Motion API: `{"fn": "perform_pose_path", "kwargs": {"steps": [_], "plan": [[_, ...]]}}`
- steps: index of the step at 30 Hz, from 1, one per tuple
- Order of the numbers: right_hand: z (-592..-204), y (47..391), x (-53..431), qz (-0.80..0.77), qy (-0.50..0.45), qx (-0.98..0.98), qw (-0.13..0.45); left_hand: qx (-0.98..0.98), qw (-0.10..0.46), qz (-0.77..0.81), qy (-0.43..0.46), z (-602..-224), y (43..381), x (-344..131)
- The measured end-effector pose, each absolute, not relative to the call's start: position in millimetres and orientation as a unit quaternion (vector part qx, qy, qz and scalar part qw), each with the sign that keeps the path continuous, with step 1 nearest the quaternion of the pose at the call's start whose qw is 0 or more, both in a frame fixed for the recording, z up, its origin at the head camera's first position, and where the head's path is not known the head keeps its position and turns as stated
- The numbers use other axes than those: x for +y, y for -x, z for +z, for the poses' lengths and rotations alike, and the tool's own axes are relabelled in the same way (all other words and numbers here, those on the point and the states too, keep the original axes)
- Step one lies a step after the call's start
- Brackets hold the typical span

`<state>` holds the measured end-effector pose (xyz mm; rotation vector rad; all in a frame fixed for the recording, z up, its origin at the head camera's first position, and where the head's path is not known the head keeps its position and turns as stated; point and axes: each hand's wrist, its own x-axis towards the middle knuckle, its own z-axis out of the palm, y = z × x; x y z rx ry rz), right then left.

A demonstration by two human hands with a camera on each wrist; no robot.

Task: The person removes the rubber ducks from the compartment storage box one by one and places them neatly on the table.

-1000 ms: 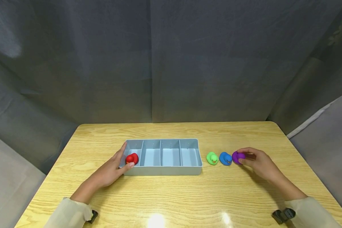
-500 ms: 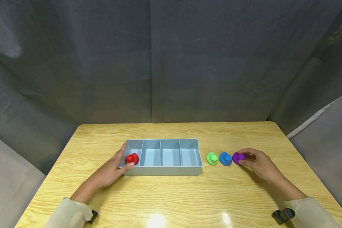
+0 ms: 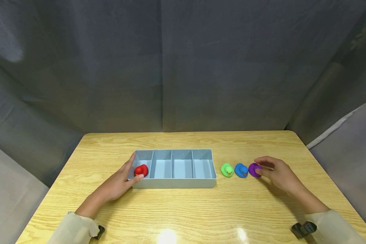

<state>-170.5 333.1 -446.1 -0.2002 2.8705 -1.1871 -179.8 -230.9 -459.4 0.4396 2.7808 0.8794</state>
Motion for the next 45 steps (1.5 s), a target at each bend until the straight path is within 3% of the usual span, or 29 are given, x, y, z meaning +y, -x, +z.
{"fn": "perform_pose_path", "kwargs": {"steps": [19, 45], "plan": [[-407.9, 177.1, 292.8, -0.404, 0.09, 0.91, -0.001, 0.936, 0.103, 0.303, -0.143, -459.6, 179.6, -231.7], [-400.4, 187.9, 182.0, -0.505, 0.175, 0.842, 0.075, 0.926, 0.128, 0.326, -0.14, -457.4, 180.2, -234.1]]}}
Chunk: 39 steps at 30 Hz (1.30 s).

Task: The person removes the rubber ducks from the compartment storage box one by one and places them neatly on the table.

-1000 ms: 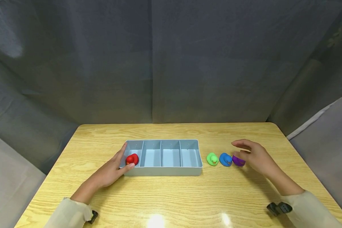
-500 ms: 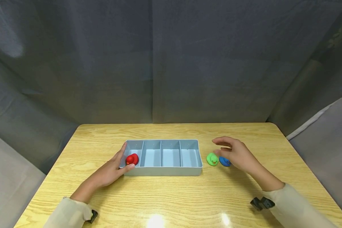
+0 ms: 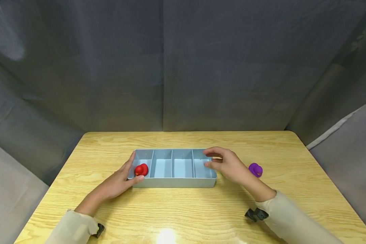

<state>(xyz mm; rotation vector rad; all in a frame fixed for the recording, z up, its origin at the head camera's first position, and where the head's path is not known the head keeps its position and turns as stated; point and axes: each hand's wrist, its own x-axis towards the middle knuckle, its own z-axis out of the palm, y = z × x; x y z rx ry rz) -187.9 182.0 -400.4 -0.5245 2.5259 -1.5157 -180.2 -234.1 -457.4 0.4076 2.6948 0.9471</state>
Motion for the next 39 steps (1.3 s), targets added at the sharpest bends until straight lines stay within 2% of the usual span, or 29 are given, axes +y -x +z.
{"fn": "perform_pose_path", "kwargs": {"steps": [23, 39], "plan": [[-401.2, 192.7, 75.8, -0.523, 0.239, 0.809, 0.122, 0.921, 0.132, 0.337, -0.143, -458.4, 180.7, -234.5], [-409.7, 209.9, 5.8, -0.438, 0.26, 0.847, 0.152, 0.918, 0.146, 0.34, -0.145, -459.2, 181.3, -235.8]]}}
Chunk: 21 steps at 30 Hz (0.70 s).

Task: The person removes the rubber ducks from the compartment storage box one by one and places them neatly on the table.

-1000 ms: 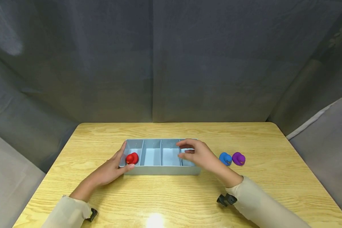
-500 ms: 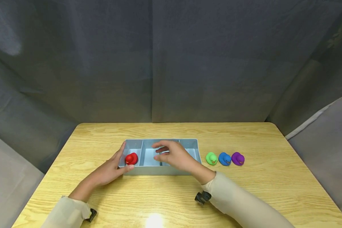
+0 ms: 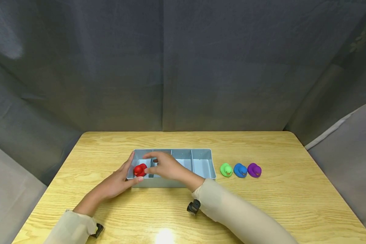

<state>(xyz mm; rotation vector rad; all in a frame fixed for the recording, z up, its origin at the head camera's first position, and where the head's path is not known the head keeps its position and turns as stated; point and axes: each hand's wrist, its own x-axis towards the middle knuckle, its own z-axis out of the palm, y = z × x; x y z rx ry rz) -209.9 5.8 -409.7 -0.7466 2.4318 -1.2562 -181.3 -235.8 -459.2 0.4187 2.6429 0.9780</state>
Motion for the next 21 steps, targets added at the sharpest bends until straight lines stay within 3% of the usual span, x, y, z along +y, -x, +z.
{"fn": "perform_pose_path", "kwargs": {"steps": [9, 21], "plan": [[-419.6, 220.0, -17.3, -0.377, 0.256, 0.872, 0.179, 0.918, 0.135, 0.34, -0.155, -459.8, 181.2, -235.5], [-429.3, 221.8, -31.2, -0.31, 0.264, 0.903, 0.135, 0.916, 0.14, 0.345, -0.151, -457.1, 180.7, -234.7]]}}
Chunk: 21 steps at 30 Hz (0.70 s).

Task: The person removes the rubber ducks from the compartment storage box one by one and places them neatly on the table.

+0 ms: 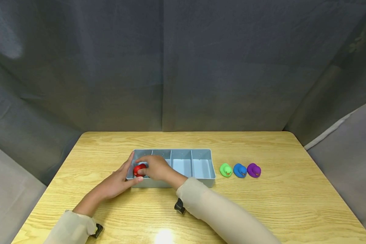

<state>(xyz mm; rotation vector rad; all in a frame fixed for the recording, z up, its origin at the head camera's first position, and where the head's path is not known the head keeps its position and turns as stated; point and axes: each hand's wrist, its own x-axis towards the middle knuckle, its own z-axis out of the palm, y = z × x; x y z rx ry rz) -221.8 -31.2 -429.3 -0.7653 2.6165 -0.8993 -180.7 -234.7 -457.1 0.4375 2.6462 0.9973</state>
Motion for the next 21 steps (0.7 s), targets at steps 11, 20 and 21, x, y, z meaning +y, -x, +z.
{"fn": "perform_pose_path", "kwargs": {"steps": [11, 20, 21], "plan": [[-432.3, 220.2, -33.5, -0.268, 0.274, 0.917, 0.113, 0.916, 0.138, 0.344, -0.152, -457.1, 180.3, -233.7], [-435.6, 216.9, -34.2, -0.275, 0.255, 0.923, 0.086, 0.916, 0.139, 0.346, -0.151, -458.6, 181.5, -234.1], [-436.5, 217.1, -34.2, -0.276, 0.252, 0.924, 0.085, 0.916, 0.139, 0.346, -0.151, -458.8, 181.6, -234.1]]}}
